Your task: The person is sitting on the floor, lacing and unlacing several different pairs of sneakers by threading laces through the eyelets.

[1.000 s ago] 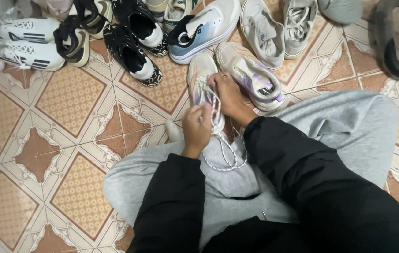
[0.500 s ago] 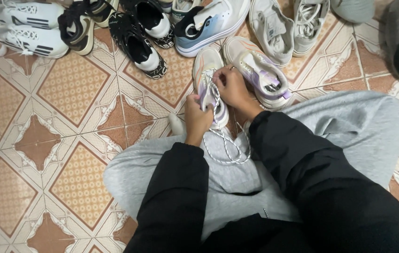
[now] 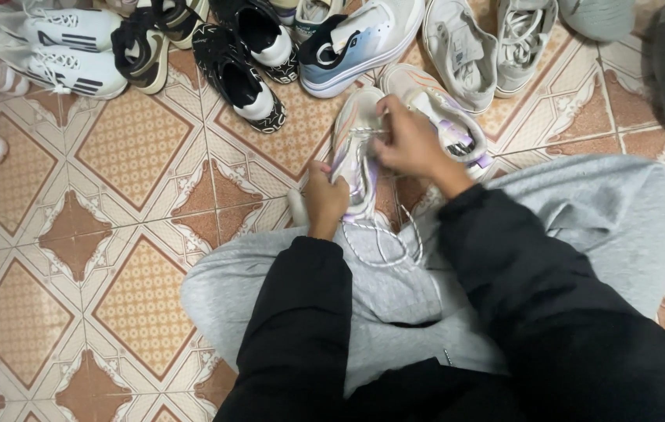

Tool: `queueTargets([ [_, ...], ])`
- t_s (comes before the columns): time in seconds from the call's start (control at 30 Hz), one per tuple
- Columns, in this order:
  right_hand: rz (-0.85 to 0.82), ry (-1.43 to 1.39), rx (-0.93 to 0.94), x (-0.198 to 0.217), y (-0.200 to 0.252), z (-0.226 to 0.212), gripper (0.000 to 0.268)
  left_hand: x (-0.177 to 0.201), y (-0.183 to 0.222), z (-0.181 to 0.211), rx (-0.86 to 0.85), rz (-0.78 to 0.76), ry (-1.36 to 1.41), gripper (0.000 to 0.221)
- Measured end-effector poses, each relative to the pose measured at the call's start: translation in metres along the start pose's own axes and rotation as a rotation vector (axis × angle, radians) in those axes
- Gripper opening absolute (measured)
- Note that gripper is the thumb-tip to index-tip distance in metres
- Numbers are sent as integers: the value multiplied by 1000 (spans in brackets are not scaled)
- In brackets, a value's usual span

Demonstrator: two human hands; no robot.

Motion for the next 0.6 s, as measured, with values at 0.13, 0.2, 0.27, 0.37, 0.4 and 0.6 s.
queueTargets([
  [0.13,158,-21,65,106,21,-10,35,20,5,15,-44,22,66,22],
  [0.2,278,9,144,164,42,-12,33,22,2,10,-42,59,57,21],
  [0.27,399,33,228,206,60,-5,31,25,1,11,-43,100,43,21],
  [0.37,466,-282,189,232,68,41,46,22,4,20,-64,70,-4,26],
  [0.4,481,-536,149,236,67,63,40,22,7,30,-157,97,13,28],
  [0.6,396,-655,62,220,63,46,29,24,9,50,-271,122,9,29],
])
Point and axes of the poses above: each hand's wrist, its own y-axis away from the middle knuckle, its own x-axis out of the back of the hand, z = x × y, the point moved 9 cm from there along -y, towards the middle knuckle, and after that the axes turned 12 degrees about -x, right-handed, at the moved point
